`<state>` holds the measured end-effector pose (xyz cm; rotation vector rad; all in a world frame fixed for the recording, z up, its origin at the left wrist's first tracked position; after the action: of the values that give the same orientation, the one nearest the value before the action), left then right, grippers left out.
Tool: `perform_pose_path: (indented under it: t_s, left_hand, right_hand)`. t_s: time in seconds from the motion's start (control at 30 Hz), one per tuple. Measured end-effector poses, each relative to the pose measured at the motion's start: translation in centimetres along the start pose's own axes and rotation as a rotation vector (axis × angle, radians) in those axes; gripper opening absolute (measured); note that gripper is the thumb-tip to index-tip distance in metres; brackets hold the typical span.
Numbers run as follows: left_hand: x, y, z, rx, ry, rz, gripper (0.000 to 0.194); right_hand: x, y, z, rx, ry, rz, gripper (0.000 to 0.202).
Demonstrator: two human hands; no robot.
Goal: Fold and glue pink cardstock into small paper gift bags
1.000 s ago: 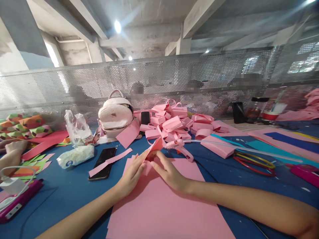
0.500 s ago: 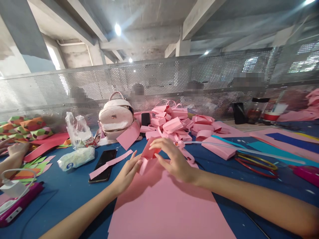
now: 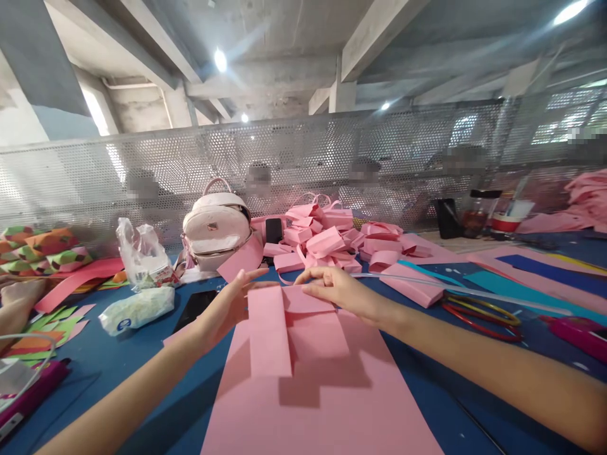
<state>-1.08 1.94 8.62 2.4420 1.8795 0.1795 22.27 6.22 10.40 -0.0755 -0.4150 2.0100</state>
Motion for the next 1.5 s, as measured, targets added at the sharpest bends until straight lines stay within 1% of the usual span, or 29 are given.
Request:
perform_pose_path:
  t_s: [0.03, 0.1, 0.17, 0.2, 0.23, 0.3, 0.37, 0.4, 0.47, 0.5, 0.57, 0.6, 0.63, 0.67, 0.7, 0.73, 0.83, 0.87, 0.93, 1.0, 1.07, 1.17, 1.23, 1.3, 1.37, 1.5]
  left_hand:
    - [-0.1, -0.1, 0.4, -0.071, -0.021, -0.026, 0.074]
    - [-0.7, -0.4, 1.4, -0.100, -0.030, -0.063, 0.071]
    - [-1.3, -0.7, 2.6, -0.054, -0.083, -0.068, 0.068]
    - [-1.4, -0.8, 3.2, 0.005, -0.102, -0.061, 0.066]
    - [-1.5, -0.9, 3.6, 0.081, -0.105, -0.049, 0.063]
    - [-1.1, -1.1, 4.3, 0.244, -0.063, -0.032, 0.056]
    - [-0.5, -1.5, 4.8, 0.371, 0.013, -0.055, 0.051]
    - [-0.1, -1.7, 4.9, 0.419, 0.055, -0.084, 0.050]
    - [0.1, -1.9, 5.2, 0.493, 0.148, -0.162, 0.045]
    - [0.0, -1.8, 5.4, 0.549, 0.212, -0.192, 0.041]
    - [-0.8, -1.1, 5.6, 0.702, 0.377, -0.202, 0.025]
    - [-1.3, -0.4, 5.7, 0.890, 0.531, -0.155, 0.021]
    - [-2.0, 0.4, 5.9, 1.076, 0.698, -0.092, 0.022]
    - [-2.6, 1.3, 6.1, 1.223, 0.829, -0.025, 0.024]
    - [-3.1, 2.1, 6.3, 1.344, 0.909, 0.025, 0.026]
    - [-3.4, 2.7, 6.5, 1.432, 0.938, 0.037, 0.029]
    - [-3.6, 3.9, 6.8, 1.549, 0.925, 0.045, 0.037]
    - [-3.6, 4.1, 6.8, 1.555, 0.914, 0.053, 0.037]
    - [-3.4, 4.2, 6.7, 1.544, 0.870, 0.066, 0.031]
    - [-3.3, 4.2, 6.5, 1.527, 0.801, 0.075, 0.024]
    - [-3.3, 4.2, 6.4, 1.526, 0.766, 0.092, 0.023]
    - [-3.3, 4.1, 6.4, 1.552, 0.818, 0.116, 0.028]
    - [-3.2, 4.1, 6.4, 1.567, 0.856, 0.116, 0.030]
    - [-3.1, 4.1, 6.5, 1.566, 0.857, 0.118, 0.028]
    - [-3.0, 4.1, 6.5, 1.555, 0.841, 0.129, 0.026]
    - [-3.0, 4.2, 6.2, 1.508, 0.810, 0.159, 0.023]
  right_hand:
    - [-0.2, 0.1, -0.8, 0.050, 0.040, -0.024, 0.029]
    - [-1.1, 0.4, -2.3, 0.145, 0.125, -0.061, 0.033]
    - [-2.3, 0.9, -3.6, 0.216, 0.196, -0.078, 0.034]
    - [-2.9, 1.2, -4.2, 0.240, 0.229, -0.063, 0.035]
    - [-3.5, 1.4, -4.8, 0.257, 0.261, -0.035, 0.037]
    - [-4.3, 1.7, -5.8, 0.253, 0.293, 0.063, 0.040]
    - [-4.7, 1.7, -6.4, 0.161, 0.247, 0.154, 0.040]
    - [-4.9, 1.6, -6.5, 0.071, 0.201, 0.188, 0.039]
    - [-5.2, 1.2, -6.5, -0.179, 0.092, 0.208, 0.036]
    - [-5.3, 0.9, -6.3, -0.312, 0.038, 0.195, 0.034]
    - [-5.7, 0.6, -5.9, -0.538, -0.068, 0.136, 0.033]
    - [-5.9, 0.5, -5.7, -0.620, -0.119, 0.107, 0.033]
    - [-6.1, 0.5, -5.6, -0.685, -0.166, 0.086, 0.034]
    - [-6.2, 0.7, -5.5, -0.742, -0.208, 0.077, 0.036]
    - [-6.4, 0.8, -5.5, -0.796, -0.241, 0.078, 0.038]
    - [-6.5, 1.1, -5.5, -0.848, -0.262, 0.086, 0.040]
    - [-6.5, 2.0, -5.7, -1.015, -0.291, 0.121, 0.049]
    - [-6.5, 2.3, -5.8, -1.072, -0.295, 0.127, 0.051]
    - [-6.2, 2.8, -5.9, -1.156, -0.307, 0.129, 0.052]
    - [-6.0, 3.1, -5.7, -1.172, -0.340, 0.112, 0.048]
    - [-5.8, 3.3, -5.5, -1.148, -0.403, 0.079, 0.044]
    - [-5.8, 3.1, -5.1, -1.159, -0.474, 0.033, 0.036]
    - [-5.8, 2.8, -4.8, -1.199, -0.489, 0.020, 0.028]
    - [-5.7, 2.5, -4.6, -1.236, -0.494, 0.007, 0.025]
    - [-5.6, 2.3, -4.5, -1.280, -0.482, -0.005, 0.026]
    - [-5.1, 2.8, -5.2, -1.439, -0.426, 0.029, 0.039]
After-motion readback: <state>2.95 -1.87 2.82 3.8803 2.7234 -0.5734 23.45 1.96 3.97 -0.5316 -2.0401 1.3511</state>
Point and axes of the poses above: each hand's wrist, its own x-axis towards the middle knuckle, its own y-axis out of the palm, z = x × y, the point moved 2 cm from there along x, towards the middle knuckle, and after that the axes turned 6 degrees about -z, right-handed, at the moved point
